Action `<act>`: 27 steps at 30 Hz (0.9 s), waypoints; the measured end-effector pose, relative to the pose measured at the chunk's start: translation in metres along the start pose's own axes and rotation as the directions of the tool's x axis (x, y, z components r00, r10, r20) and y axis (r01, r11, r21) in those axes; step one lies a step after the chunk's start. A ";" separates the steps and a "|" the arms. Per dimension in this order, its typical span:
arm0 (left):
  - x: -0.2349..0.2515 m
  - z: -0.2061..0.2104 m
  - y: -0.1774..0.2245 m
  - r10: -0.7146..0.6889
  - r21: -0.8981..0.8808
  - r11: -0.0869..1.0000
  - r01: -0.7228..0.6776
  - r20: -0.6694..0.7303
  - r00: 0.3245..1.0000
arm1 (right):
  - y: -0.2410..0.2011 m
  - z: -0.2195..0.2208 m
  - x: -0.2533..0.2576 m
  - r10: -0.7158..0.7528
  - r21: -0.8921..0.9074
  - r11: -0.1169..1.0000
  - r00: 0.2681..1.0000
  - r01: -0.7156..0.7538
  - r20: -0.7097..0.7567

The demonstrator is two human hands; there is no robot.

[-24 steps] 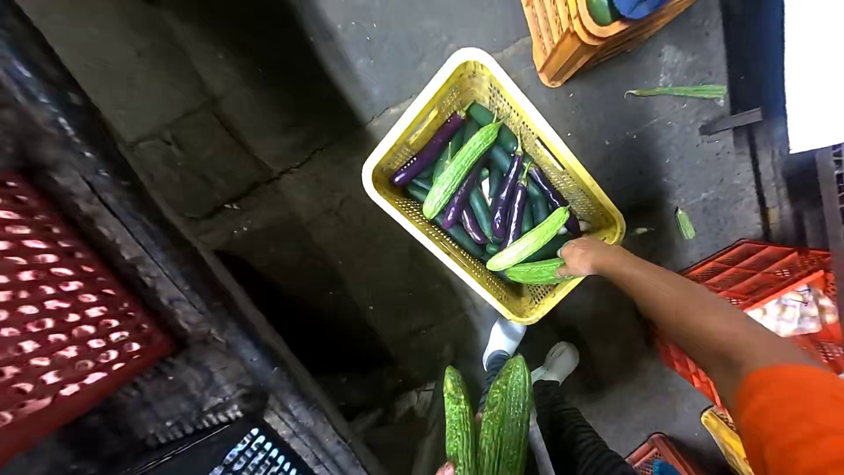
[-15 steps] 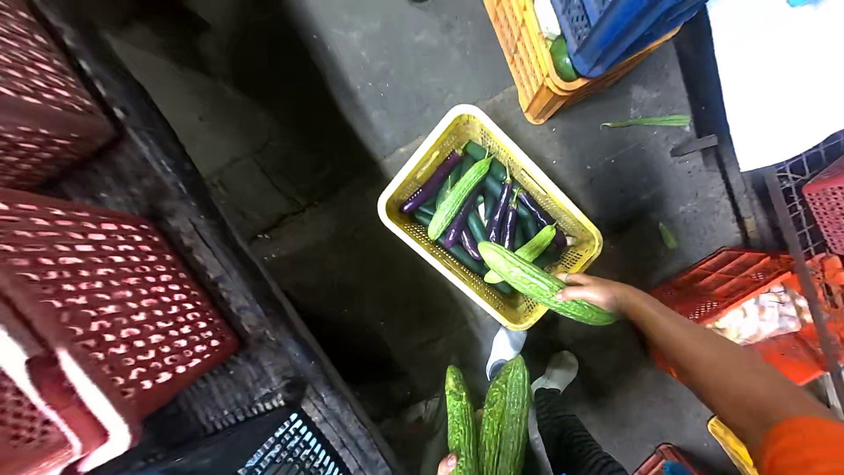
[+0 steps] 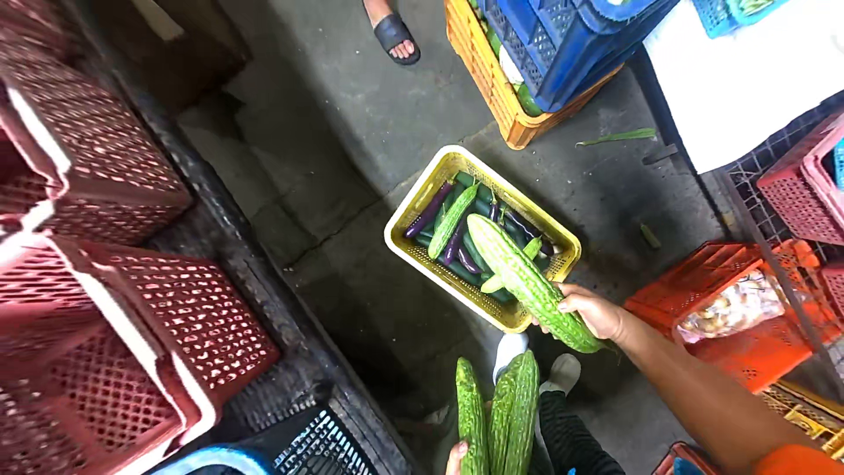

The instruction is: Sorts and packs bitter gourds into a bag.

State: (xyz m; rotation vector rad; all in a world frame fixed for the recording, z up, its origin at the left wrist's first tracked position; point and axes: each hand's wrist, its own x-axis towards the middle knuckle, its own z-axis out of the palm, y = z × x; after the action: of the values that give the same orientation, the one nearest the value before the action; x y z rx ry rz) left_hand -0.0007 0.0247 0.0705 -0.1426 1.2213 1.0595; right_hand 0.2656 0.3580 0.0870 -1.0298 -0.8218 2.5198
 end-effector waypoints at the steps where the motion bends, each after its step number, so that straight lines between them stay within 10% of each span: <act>1: 0.001 -0.001 -0.001 -0.027 -0.020 0.999 0.027 0.001 1.000 | -0.002 0.001 -0.004 -0.012 0.042 0.999 1.000 0.012 0.009; 8: -0.008 0.032 0.020 -0.020 -0.057 0.998 0.026 0.096 0.995 | -0.013 0.010 -0.035 -0.110 0.212 0.971 0.994 0.111 -0.017; 18: -0.024 0.061 0.041 -0.004 0.011 1.000 0.003 0.078 0.997 | -0.009 0.012 -0.067 -0.311 0.684 0.729 0.896 0.011 0.317; 27: -0.034 0.089 0.057 -0.065 0.018 0.998 0.063 0.198 0.978 | -0.002 0.020 -0.098 -0.389 0.744 0.656 0.900 0.122 0.195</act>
State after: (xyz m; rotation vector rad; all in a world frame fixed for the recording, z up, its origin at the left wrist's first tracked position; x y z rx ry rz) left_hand 0.0215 0.0899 0.1579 -0.0644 1.0356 0.9860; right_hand 0.3197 0.3064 0.1531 -0.1844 0.0226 2.4227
